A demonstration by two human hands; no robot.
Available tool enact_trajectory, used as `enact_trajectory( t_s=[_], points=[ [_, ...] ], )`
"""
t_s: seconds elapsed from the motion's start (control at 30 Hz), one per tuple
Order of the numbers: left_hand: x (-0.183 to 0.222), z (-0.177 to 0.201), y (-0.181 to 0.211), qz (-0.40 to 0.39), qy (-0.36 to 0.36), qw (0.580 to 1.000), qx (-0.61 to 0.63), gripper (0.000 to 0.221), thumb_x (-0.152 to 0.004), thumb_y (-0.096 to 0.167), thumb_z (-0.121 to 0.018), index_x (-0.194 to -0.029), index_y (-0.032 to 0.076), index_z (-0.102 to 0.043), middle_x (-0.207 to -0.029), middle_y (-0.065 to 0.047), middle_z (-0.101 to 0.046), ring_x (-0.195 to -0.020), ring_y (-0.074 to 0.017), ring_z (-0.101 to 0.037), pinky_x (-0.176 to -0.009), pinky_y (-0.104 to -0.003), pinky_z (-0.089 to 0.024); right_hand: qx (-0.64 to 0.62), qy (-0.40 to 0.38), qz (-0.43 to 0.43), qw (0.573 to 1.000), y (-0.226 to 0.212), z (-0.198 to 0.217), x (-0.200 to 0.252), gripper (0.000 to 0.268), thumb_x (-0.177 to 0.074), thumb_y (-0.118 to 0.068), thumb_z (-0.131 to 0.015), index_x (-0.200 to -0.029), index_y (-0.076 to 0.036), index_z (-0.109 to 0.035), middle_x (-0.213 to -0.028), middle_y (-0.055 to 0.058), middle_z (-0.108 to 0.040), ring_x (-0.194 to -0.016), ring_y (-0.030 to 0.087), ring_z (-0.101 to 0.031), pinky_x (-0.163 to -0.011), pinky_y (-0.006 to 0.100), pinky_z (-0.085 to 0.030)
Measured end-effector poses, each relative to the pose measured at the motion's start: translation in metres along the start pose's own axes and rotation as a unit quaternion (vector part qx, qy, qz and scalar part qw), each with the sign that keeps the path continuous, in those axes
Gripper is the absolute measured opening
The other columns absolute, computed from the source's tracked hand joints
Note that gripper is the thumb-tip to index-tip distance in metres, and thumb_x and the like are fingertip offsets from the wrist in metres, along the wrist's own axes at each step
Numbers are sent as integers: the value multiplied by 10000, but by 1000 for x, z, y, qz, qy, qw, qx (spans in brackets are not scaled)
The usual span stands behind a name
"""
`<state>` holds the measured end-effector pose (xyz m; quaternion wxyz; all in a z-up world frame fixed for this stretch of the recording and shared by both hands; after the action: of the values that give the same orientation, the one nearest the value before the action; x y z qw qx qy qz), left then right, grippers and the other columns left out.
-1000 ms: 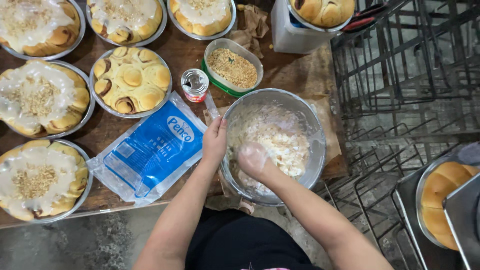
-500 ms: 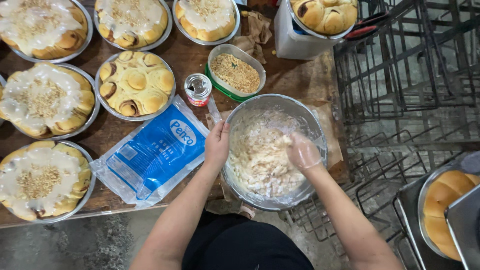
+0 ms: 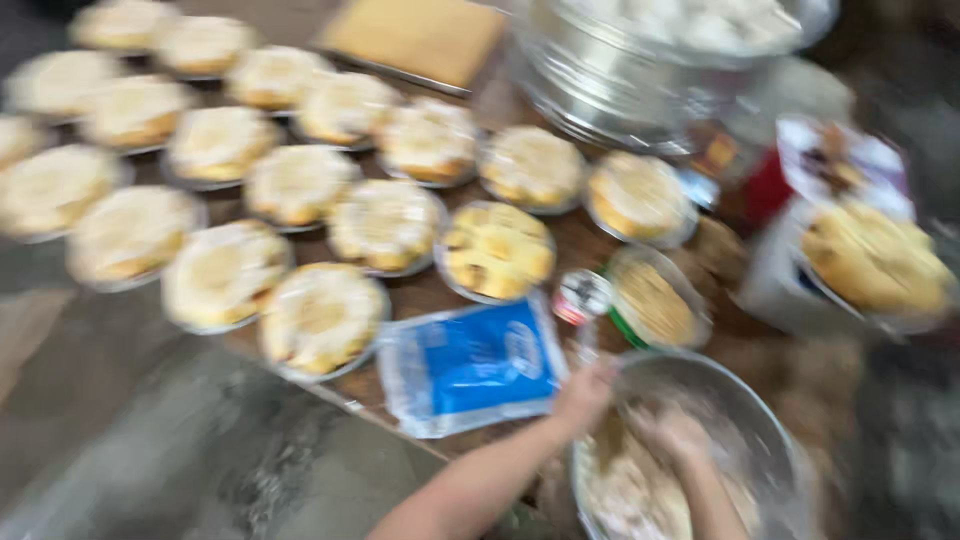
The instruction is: The person prepares a dough mixture in a metal bowl by adding liquid from a pouch, seasoning from a small can, and mixing the ingredients by hand while wearing a glove.
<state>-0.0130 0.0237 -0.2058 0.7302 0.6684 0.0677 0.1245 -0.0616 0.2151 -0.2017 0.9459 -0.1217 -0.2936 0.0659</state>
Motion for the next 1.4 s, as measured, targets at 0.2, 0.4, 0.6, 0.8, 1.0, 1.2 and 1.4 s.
enact_trajectory(
  t_s=[0.2, 0.4, 0.6, 0.8, 1.0, 1.2, 1.4],
  points=[
    [13, 21, 45, 31, -1, 996, -85, 390, -1034, 431, -526, -1228, 129, -678, -1125, -195, -708, -1057, -410, -659, -864, -489, -509, 98, -130, 48, 986, -16, -67, -10, 591, -783, -600, -610, -1183, -194, -767, -1104, 100, -810, -1013, 260, -772, -921, 389, -592],
    [-9, 1, 5, -11, -31, 997, -64, 362, -1008, 316, -547, -1272, 97, -663, -1199, -163, -707, -1113, -348, -664, -948, -442, -513, 63, -90, 170, 979, -22, -52, 65, 533, -704, -404, -740, -1199, -211, -768, -1117, 84, -791, -985, 246, -753, -901, 366, -587],
    [-21, -7, -46, 17, -28, 999, 5, 432, -1019, 351, -591, -1292, 23, -657, -1166, -133, -736, -1088, -232, -695, -948, -352, -529, -190, 8, 105, 976, 21, 15, 97, 602, -722, -289, -771, -1301, -142, -692, -1174, 100, -794, -1013, 226, -774, -881, 380, -625],
    [-21, -8, 7, 3, -88, 994, 66, 390, -1060, 339, -555, -1230, 14, -690, -1081, -97, -755, -1006, -148, -665, -916, -303, -518, -455, 38, 74, 887, 45, -21, 7, 687, -889, -363, -745, -1462, -40, -550, -1363, 116, -667, -1173, 215, -625, -993, 376, -501],
    [-31, -10, 51, -29, -118, 991, 59, 364, -1068, 298, -544, -1229, 1, -680, -1043, -86, -744, -974, -145, -668, -884, -304, -519, -408, 62, 47, 910, 4, -39, -39, 537, -941, -408, -699, -1319, -33, -627, -1273, 146, -712, -1148, 269, -682, -997, 393, -519],
    [-37, -9, 54, -9, -115, 991, -65, 371, -1044, 311, -555, -1219, 12, -688, -1017, -132, -742, -947, -186, -701, -853, -321, -524, -51, 22, 158, 986, -83, -11, 45, 476, -811, -427, -618, -1169, -132, -724, -1116, 170, -745, -1019, 335, -717, -904, 446, -545],
    [-39, -10, 59, -32, -141, 988, -46, 349, -1059, 312, -564, -1227, 21, -660, -1040, -132, -749, -979, -202, -716, -871, -324, -535, 193, -98, 176, 960, -107, -5, 115, 441, -1005, -501, -569, -877, -139, -787, -936, 138, -737, -897, 356, -689, -844, 502, -545]
  ],
)
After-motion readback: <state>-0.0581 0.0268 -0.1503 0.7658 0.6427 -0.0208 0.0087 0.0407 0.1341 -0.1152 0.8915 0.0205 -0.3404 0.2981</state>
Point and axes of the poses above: each hand's wrist, its own x-axis away from the middle knuckle, its own z-axis out of the back of the hand, y = z × x, the point moved 8 cm from there along -x, towards the middle knuckle
